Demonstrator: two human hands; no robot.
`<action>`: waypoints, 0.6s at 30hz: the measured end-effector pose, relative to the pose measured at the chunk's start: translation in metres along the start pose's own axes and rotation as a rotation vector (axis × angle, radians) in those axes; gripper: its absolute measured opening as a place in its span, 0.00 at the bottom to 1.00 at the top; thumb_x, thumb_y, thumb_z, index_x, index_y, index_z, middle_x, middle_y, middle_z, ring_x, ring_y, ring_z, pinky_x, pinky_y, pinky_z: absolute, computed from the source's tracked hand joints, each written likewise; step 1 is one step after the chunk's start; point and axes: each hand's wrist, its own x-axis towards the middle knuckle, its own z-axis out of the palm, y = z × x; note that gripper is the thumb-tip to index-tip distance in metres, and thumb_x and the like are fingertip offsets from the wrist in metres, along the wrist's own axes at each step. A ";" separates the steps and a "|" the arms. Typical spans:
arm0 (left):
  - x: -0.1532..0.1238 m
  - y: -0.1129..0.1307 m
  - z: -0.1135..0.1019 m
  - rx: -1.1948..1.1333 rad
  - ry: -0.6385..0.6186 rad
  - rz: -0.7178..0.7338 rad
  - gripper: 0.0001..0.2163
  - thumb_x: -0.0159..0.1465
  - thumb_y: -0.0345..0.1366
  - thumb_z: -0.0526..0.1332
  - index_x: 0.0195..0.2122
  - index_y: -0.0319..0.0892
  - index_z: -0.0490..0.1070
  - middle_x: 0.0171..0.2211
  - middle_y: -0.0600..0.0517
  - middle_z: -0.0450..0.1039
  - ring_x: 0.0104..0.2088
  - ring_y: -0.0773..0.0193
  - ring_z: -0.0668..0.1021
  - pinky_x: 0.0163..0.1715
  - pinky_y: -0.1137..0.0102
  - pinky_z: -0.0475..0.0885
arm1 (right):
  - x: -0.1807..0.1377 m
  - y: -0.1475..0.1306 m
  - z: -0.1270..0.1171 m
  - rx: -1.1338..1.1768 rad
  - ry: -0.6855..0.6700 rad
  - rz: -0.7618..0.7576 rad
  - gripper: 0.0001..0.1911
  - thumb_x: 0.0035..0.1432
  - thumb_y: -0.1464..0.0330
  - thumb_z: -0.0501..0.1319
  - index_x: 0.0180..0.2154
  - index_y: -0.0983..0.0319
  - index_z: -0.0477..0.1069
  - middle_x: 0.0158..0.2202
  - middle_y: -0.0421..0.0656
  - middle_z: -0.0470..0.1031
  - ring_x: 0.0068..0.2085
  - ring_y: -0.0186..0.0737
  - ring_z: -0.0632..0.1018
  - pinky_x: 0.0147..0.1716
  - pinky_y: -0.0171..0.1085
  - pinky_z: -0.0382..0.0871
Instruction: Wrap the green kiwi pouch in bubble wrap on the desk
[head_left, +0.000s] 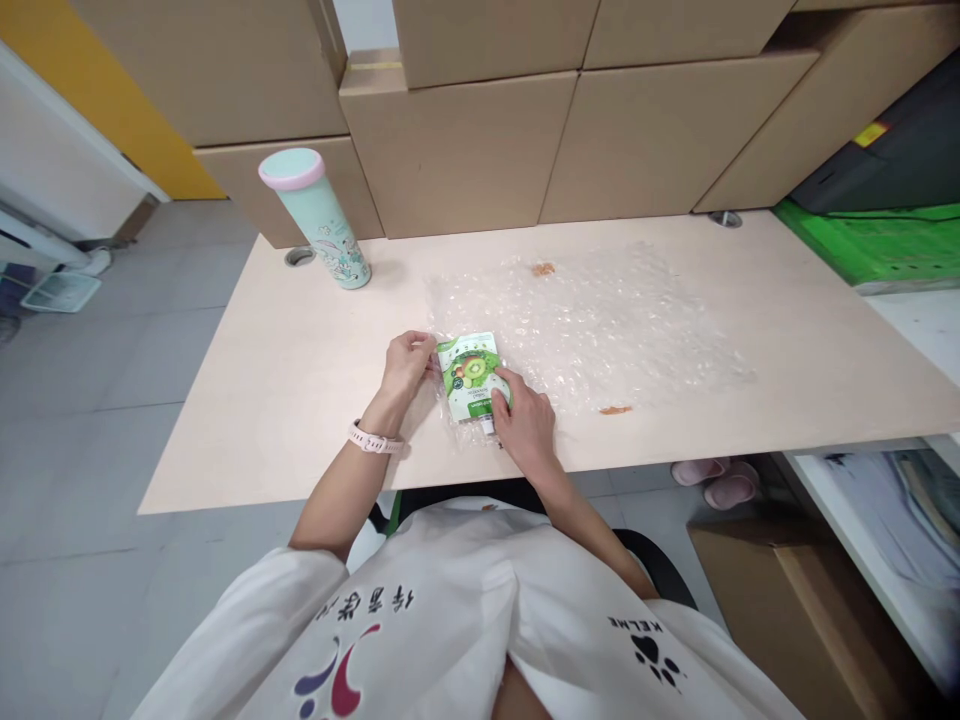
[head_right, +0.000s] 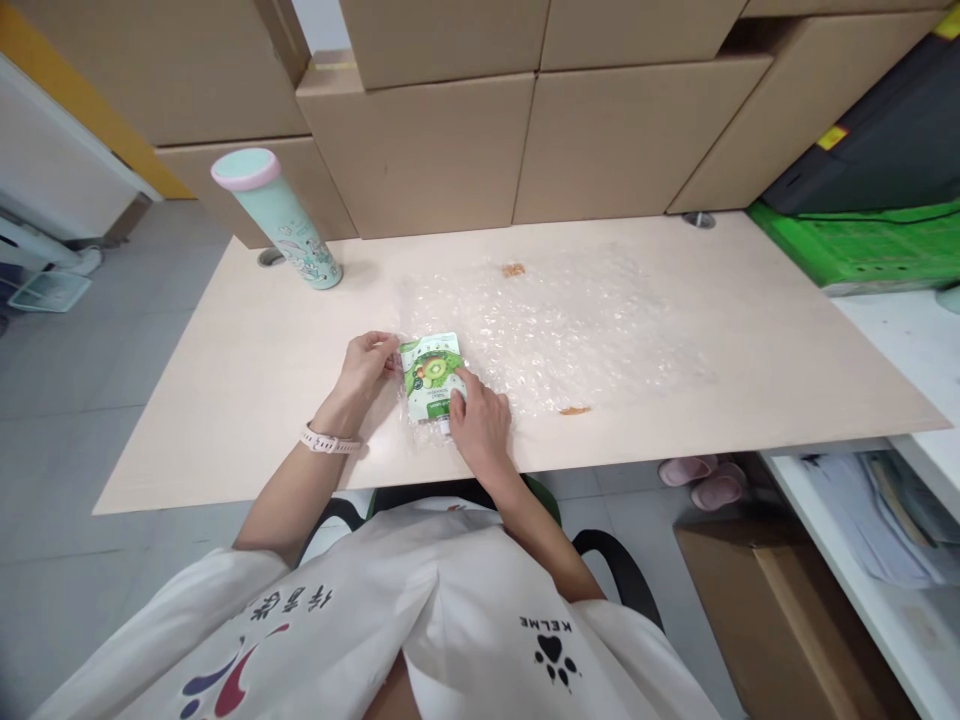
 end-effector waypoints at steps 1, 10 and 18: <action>-0.002 0.003 -0.001 0.016 -0.038 -0.004 0.08 0.60 0.38 0.65 0.33 0.39 0.71 0.19 0.54 0.70 0.18 0.66 0.73 0.21 0.71 0.69 | 0.000 -0.001 -0.001 -0.009 0.018 -0.010 0.19 0.66 0.68 0.52 0.56 0.62 0.71 0.44 0.51 0.79 0.43 0.53 0.77 0.45 0.50 0.68; -0.012 0.017 -0.011 0.017 -0.476 -0.068 0.15 0.54 0.45 0.73 0.28 0.40 0.72 0.18 0.51 0.73 0.17 0.63 0.75 0.16 0.72 0.67 | -0.003 -0.008 -0.012 0.079 0.010 -0.195 0.16 0.70 0.69 0.49 0.47 0.60 0.75 0.46 0.50 0.76 0.49 0.49 0.74 0.52 0.47 0.69; -0.034 0.019 0.006 -0.334 -0.998 0.096 0.26 0.62 0.50 0.66 0.57 0.40 0.73 0.58 0.38 0.74 0.60 0.45 0.74 0.60 0.53 0.68 | -0.002 0.026 -0.052 0.539 -0.302 -0.102 0.30 0.62 0.52 0.61 0.61 0.60 0.66 0.56 0.50 0.74 0.54 0.53 0.75 0.53 0.50 0.70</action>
